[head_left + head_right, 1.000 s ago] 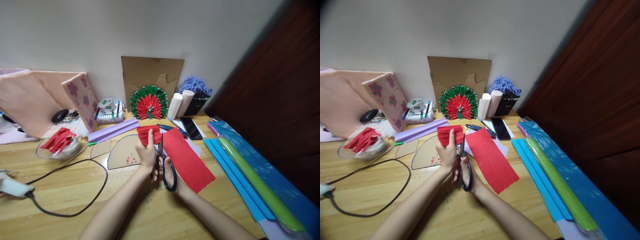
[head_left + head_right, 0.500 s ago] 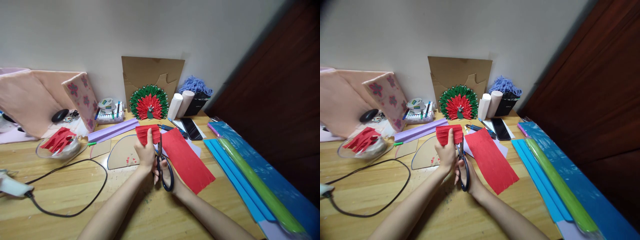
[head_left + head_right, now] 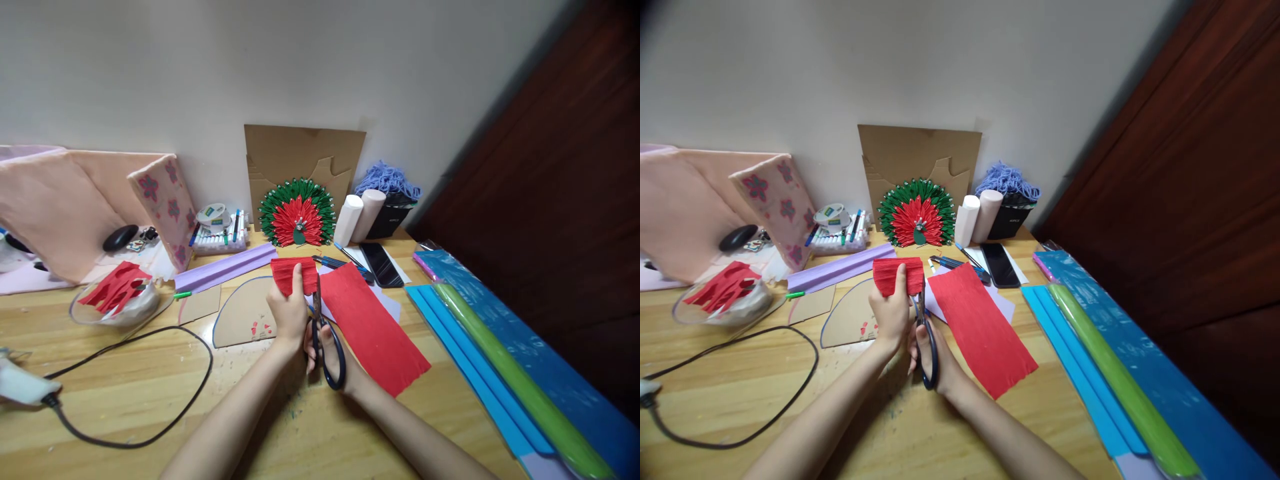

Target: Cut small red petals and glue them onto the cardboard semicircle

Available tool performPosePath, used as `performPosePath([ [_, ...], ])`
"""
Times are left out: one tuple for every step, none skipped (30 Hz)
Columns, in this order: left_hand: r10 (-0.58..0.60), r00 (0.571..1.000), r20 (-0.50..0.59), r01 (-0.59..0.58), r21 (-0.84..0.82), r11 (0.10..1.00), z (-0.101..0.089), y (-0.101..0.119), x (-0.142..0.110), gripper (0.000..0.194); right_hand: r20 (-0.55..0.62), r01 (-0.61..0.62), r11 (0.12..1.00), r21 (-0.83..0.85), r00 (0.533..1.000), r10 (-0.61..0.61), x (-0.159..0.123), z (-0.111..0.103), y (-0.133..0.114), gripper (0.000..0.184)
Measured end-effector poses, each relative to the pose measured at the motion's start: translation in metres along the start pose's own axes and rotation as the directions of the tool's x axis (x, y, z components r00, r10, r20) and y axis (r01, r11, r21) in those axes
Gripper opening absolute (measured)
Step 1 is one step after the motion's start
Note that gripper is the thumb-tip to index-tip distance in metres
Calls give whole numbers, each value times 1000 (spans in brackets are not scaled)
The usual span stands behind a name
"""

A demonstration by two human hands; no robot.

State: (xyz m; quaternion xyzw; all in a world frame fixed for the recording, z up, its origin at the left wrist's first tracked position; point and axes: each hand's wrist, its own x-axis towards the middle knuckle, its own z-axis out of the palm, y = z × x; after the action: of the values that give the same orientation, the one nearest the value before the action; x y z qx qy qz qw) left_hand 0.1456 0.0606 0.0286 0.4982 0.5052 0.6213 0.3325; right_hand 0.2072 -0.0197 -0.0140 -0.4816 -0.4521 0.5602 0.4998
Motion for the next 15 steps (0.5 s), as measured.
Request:
performPosePath([
  [-2, 1000, 1, 2, -7, 1000, 0, -1, 0, 31, 6, 10, 1000, -6, 1000, -10, 0, 0, -1, 64],
  [-3, 1000, 1, 3, -18, 1000, 1, -2, -1, 31, 9, 20, 1000, -11, 1000, -20, 1, -1, -2, 65],
  [-4, 1000, 0, 4, -29, 1000, 2, -3, -1, 31, 10, 32, 999, -14, 999, -32, 1, -1, -2, 66],
  [-6, 1000, -2, 6, -40, 999, 2, -4, -2, 30, 8, 42, 999, -15, 999, -42, 1, -1, -3, 67],
  [-7, 1000, -2, 7, -48, 999, 3, -5, -2, 30, 7, 48, 999, -15, 999, -47, 2, -2, -4, 67],
  [-7, 1000, -1, 7, -51, 999, 3, -6, -3, 29, 10, 47, 999, -15, 999, -47, 1, -2, -4, 68],
  [-5, 1000, 2, 5, -49, 999, 3, -6, -3, 29, 13, 42, 999, -16, 999, -42, 1, -2, -5, 69],
  [-2, 1000, 5, 3, -44, 999, 3, -6, -3, 29, 17, 35, 999, -20, 999, -34, 1, -2, -6, 69],
  [1, 1000, 6, -1, -36, 999, 3, -6, -3, 29, 17, 27, 999, -22, 1000, -26, 1, -1, -7, 69],
  [5, 1000, 5, -4, -27, 1000, 3, -6, -3, 29, 15, 20, 1000, -22, 1000, -20, 0, -1, -7, 68],
  [8, 1000, 2, -8, -18, 1000, 3, -6, -3, 30, 9, 16, 1000, -19, 1000, -15, 0, -1, -7, 68],
  [9, 1000, 0, -9, -11, 1000, 2, -6, -2, 32, -2, 12, 1000, -15, 1000, -12, 0, -1, -7, 67],
  [10, 1000, -1, -10, -8, 1000, 2, -6, -2, 33, -12, 9, 1000, -13, 1000, -9, 0, -1, -7, 67],
  [13, 1000, -1, -13, -7, 1000, 2, -6, -1, 34, -21, 4, 1000, -11, 1000, -4, 0, -1, -6, 67],
  [17, 1000, -1, -17, -8, 1000, 1, -5, 0, 35, -28, -2, 1000, -7, 1000, 2, 0, -1, -6, 67],
])
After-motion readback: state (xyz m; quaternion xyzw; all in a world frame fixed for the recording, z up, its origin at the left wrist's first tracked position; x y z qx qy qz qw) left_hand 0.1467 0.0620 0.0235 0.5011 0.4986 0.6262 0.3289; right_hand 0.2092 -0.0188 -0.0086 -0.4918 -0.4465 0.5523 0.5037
